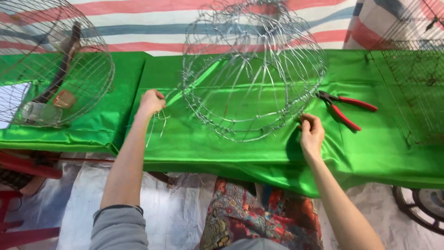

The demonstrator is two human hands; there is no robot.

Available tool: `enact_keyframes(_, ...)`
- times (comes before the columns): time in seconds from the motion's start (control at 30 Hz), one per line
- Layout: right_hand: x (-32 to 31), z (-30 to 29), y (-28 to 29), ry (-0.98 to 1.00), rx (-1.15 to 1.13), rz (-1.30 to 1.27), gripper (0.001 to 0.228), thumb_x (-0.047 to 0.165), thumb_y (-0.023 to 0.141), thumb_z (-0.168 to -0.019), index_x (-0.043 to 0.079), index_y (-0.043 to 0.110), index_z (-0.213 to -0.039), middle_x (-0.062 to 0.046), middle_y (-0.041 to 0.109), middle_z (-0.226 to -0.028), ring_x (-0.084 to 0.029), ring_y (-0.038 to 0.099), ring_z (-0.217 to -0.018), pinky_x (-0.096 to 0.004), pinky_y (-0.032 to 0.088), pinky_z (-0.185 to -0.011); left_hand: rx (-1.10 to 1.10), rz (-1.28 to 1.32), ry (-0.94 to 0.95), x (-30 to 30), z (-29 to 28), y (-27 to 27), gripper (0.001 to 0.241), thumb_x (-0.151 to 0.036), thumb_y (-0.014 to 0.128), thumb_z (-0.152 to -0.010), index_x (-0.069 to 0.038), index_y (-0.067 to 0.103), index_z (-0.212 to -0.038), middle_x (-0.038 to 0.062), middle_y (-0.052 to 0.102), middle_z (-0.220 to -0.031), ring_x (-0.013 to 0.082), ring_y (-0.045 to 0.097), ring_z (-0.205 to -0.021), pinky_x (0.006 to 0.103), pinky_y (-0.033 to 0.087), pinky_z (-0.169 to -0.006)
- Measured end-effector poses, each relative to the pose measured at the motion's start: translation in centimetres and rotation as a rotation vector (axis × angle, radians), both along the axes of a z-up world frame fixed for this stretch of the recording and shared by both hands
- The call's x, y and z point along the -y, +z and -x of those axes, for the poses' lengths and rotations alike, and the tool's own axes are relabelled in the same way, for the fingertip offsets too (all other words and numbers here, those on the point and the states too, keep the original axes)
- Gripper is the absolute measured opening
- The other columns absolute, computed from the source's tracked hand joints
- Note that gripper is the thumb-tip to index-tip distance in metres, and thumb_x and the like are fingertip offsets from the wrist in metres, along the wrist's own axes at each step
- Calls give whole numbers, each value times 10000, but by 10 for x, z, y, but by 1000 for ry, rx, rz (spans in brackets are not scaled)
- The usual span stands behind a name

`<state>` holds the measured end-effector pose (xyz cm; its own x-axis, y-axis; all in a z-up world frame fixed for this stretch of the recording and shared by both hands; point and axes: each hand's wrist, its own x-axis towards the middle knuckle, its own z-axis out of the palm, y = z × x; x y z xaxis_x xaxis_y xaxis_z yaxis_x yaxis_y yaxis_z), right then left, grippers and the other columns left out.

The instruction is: Adding and securing base wires to a wire cage frame by twisting them by hand.

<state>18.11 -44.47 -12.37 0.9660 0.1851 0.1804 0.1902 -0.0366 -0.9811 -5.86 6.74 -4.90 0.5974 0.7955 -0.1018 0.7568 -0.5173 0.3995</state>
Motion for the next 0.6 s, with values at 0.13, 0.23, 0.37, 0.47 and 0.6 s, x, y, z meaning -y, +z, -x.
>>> enact_keyframes(0.13, 4, 1, -5, 33, 49, -23, 288, -70, 558, -985, 18, 659, -1239, -226, 697, -1096, -271, 673, -997, -400, 624, -825, 104, 186, 19, 27, 1, 14, 512, -76, 716, -930, 45, 507, -1382, 234, 704, -830, 228, 693, -553, 310, 621, -527)
enact_keyframes(0.23, 9, 0, -6, 55, 51, 14, 290, -70, 570, -985, 38, 682, -1230, -196, 710, -1086, -240, 678, -978, -385, 594, -851, 189, 19, -154, 60, -2, 40, 504, -198, 753, -944, -13, 575, -1378, 315, 629, -1237, 453, 633, -1173, 551, 522, -982)
enact_keyframes(0.37, 11, -11, -11, 95, 90, 51, 288, -70, 584, -980, 65, 707, -1203, -169, 719, -1065, -217, 684, -972, -367, 574, -867, 523, 252, -162, 97, 5, 63, 427, -129, 670, -1010, 50, 527, -1371, 345, 589, -1252, 412, 699, -1004, 450, 611, -756)
enact_keyframes(0.47, 17, -10, -26, 126, 115, 62, 295, -80, 570, -986, 64, 709, -1202, -175, 712, -1073, -249, 679, -1006, -393, 549, -905, 568, 219, -164, 109, 16, 39, 420, -70, 696, -979, 74, 543, -1342, 403, 569, -1226, 545, 639, -1070, 568, 581, -844)
enact_keyframes(0.6, 13, -12, -20, 149, 183, 97, 303, -111, 569, -996, 43, 702, -1221, -191, 701, -1112, -270, 670, -1052, -397, 529, -940, 518, -156, -22, 125, 23, -6, 390, -82, 720, -892, -60, 622, -1269, 191, 590, -1096, 369, 679, -979, 485, 537, -923)
